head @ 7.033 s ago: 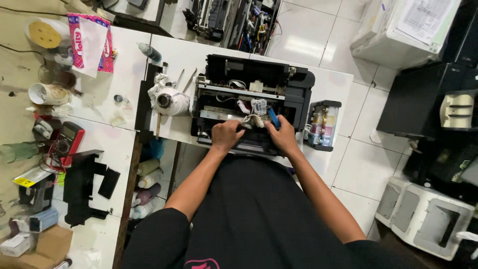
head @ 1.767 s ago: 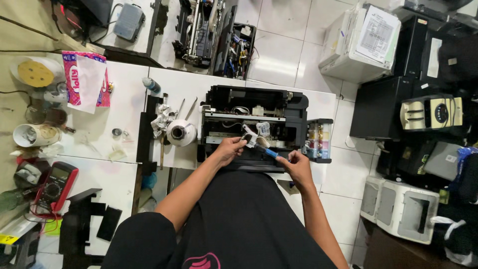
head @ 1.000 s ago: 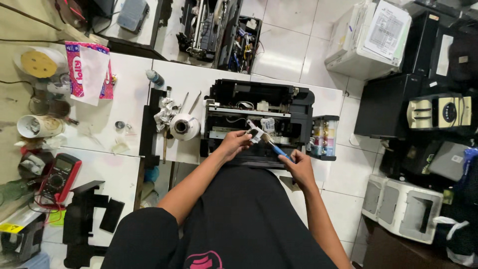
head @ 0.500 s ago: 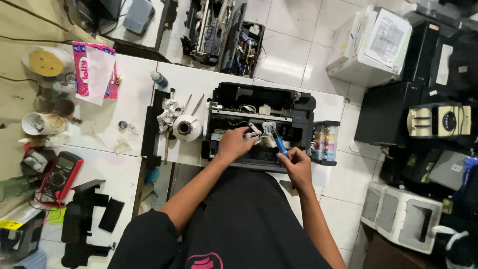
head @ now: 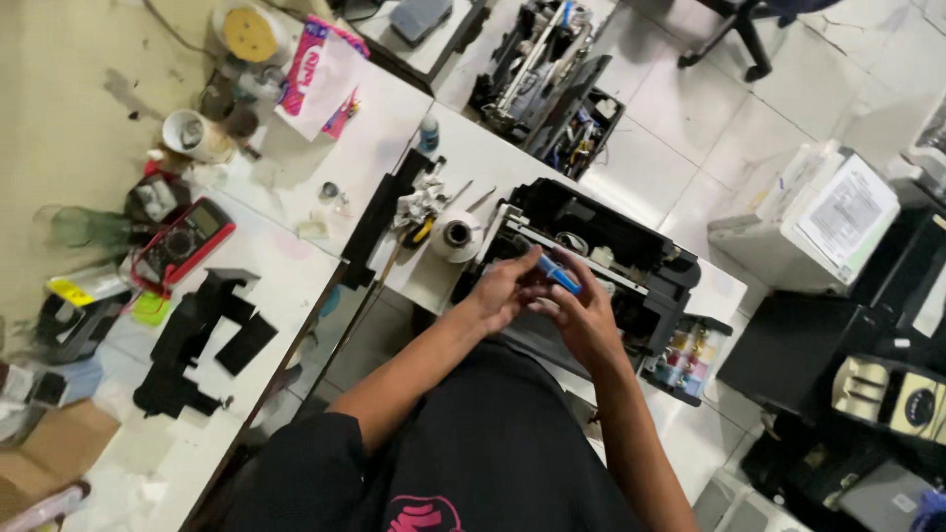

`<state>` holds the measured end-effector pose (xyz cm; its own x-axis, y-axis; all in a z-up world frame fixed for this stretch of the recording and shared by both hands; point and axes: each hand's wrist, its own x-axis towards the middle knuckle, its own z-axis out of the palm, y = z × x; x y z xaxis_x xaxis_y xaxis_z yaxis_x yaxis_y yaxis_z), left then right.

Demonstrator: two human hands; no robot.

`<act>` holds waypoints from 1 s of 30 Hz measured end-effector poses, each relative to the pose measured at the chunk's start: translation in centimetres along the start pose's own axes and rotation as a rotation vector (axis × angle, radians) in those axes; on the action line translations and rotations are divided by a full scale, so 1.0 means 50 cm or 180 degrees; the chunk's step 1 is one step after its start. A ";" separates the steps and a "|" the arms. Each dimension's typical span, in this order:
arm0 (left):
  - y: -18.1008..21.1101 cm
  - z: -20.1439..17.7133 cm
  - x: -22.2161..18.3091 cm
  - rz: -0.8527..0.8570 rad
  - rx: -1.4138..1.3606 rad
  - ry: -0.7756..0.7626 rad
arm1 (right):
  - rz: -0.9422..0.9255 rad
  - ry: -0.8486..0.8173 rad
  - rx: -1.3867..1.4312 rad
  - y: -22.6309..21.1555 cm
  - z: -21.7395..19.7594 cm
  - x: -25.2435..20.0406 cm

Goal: The person cleans the internal components of an open printer using a blue-handled brush and a white cloth. They repeatedly brush and wipe various parts inside the printer, occasionally switching between the brush and the cloth to remove dust and debris.

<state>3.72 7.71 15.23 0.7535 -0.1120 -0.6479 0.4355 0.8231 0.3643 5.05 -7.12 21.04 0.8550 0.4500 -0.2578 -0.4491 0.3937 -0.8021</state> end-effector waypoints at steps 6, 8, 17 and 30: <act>0.097 0.008 -0.118 -0.0082 -0.0913 -0.0131 | 0.0284 -0.0748 0.0510 0.054 0.033 0.056; 0.103 -0.036 -0.106 0.0008 -0.0835 -0.0087 | 0.0339 -0.0752 0.0451 0.061 0.063 0.066; 0.114 -0.122 -0.095 -0.0082 -0.1293 0.0030 | 0.0506 -0.0122 0.0392 0.152 0.139 0.080; 0.091 -0.193 -0.022 -0.0644 -0.0963 0.0363 | 0.0333 0.1159 0.0343 0.277 0.104 0.127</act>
<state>0.13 16.96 11.11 0.5999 -0.2405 -0.7631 0.3920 0.9198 0.0183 2.90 5.35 11.07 0.8306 0.1859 -0.5249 -0.5467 0.4514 -0.7052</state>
